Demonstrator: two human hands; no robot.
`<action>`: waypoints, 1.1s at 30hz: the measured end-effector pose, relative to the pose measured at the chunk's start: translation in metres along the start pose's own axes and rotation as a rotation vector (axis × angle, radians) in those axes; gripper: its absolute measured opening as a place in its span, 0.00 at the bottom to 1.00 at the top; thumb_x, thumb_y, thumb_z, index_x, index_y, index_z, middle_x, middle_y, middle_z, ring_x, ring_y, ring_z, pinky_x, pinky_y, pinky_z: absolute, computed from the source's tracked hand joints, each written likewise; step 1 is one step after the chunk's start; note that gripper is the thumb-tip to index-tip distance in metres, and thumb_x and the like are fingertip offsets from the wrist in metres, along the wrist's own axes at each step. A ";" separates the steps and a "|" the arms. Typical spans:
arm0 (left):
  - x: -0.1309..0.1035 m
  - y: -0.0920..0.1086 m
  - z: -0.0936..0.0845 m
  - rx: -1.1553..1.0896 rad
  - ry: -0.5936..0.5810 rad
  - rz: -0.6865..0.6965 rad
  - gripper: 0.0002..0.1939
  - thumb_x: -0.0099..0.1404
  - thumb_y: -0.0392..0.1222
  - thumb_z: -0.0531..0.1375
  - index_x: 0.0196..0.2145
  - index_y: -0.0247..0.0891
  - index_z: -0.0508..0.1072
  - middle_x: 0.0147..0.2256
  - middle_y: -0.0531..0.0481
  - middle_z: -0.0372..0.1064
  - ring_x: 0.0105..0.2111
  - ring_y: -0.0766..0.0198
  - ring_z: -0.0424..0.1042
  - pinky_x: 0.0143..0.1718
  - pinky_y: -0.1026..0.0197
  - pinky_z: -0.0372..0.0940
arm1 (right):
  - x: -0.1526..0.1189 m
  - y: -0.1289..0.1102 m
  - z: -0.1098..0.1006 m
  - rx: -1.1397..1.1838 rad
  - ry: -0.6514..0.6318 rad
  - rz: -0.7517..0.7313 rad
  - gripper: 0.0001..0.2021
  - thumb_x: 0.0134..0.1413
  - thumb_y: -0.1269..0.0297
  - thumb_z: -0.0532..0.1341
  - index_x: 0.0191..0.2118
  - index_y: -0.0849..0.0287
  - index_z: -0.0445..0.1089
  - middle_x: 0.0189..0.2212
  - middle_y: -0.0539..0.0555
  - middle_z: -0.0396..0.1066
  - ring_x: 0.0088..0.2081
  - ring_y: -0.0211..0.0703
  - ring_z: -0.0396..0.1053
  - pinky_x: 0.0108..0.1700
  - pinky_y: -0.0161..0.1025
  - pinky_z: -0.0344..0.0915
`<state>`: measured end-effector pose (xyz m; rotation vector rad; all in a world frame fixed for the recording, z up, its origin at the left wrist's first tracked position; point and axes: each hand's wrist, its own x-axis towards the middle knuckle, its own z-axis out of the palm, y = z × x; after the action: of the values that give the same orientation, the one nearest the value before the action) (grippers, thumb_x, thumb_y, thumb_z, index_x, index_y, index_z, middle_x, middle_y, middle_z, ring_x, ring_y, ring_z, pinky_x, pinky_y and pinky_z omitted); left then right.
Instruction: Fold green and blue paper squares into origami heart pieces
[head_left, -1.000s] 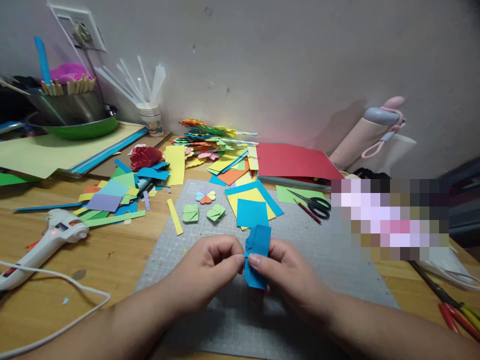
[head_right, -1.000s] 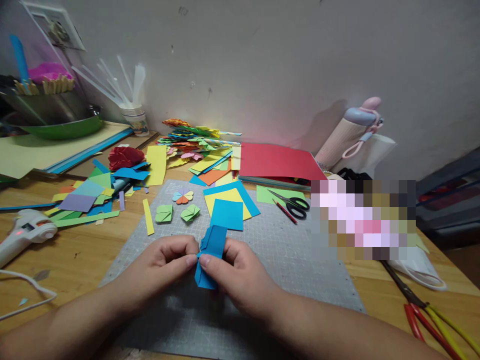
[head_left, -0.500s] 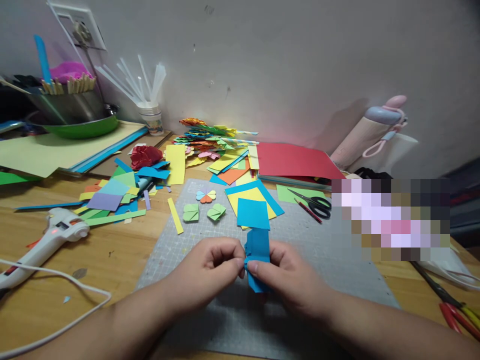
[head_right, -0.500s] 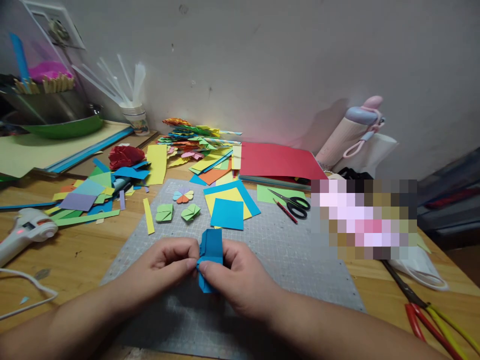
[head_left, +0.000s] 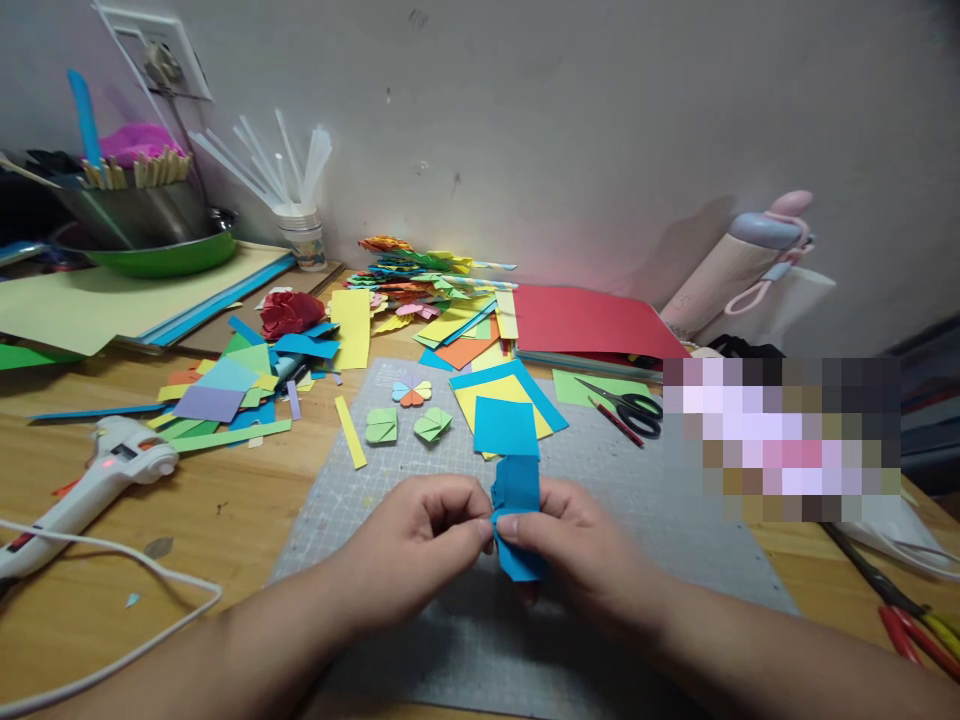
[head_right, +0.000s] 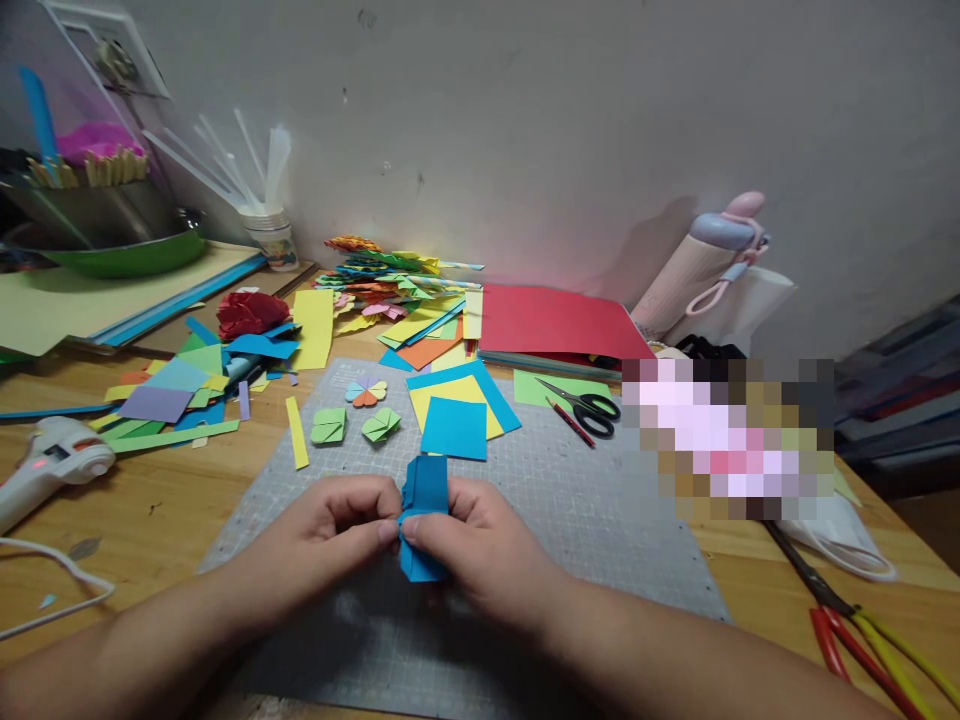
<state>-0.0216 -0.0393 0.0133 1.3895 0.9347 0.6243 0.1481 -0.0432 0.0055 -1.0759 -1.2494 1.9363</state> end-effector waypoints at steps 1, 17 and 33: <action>0.000 0.000 0.000 -0.009 0.005 -0.003 0.09 0.57 0.42 0.55 0.21 0.38 0.63 0.20 0.58 0.56 0.23 0.68 0.54 0.27 0.65 0.52 | 0.000 0.000 0.000 0.011 0.003 0.010 0.11 0.47 0.59 0.60 0.24 0.59 0.61 0.16 0.44 0.58 0.17 0.32 0.55 0.20 0.31 0.55; 0.000 -0.003 -0.001 -0.014 -0.022 0.012 0.08 0.55 0.41 0.56 0.21 0.37 0.62 0.22 0.56 0.57 0.25 0.67 0.56 0.27 0.65 0.52 | -0.002 -0.001 0.000 -0.118 -0.020 -0.104 0.11 0.50 0.59 0.60 0.24 0.60 0.63 0.19 0.45 0.58 0.21 0.33 0.54 0.24 0.32 0.52; 0.000 -0.006 0.000 0.021 -0.011 0.023 0.09 0.55 0.40 0.55 0.20 0.37 0.61 0.21 0.57 0.54 0.24 0.68 0.53 0.27 0.65 0.51 | -0.004 -0.001 0.001 -0.190 -0.020 -0.129 0.09 0.51 0.62 0.58 0.25 0.59 0.62 0.20 0.46 0.56 0.23 0.34 0.52 0.26 0.33 0.52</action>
<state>-0.0224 -0.0403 0.0078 1.4227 0.9207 0.6251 0.1493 -0.0467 0.0076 -1.0418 -1.5007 1.7637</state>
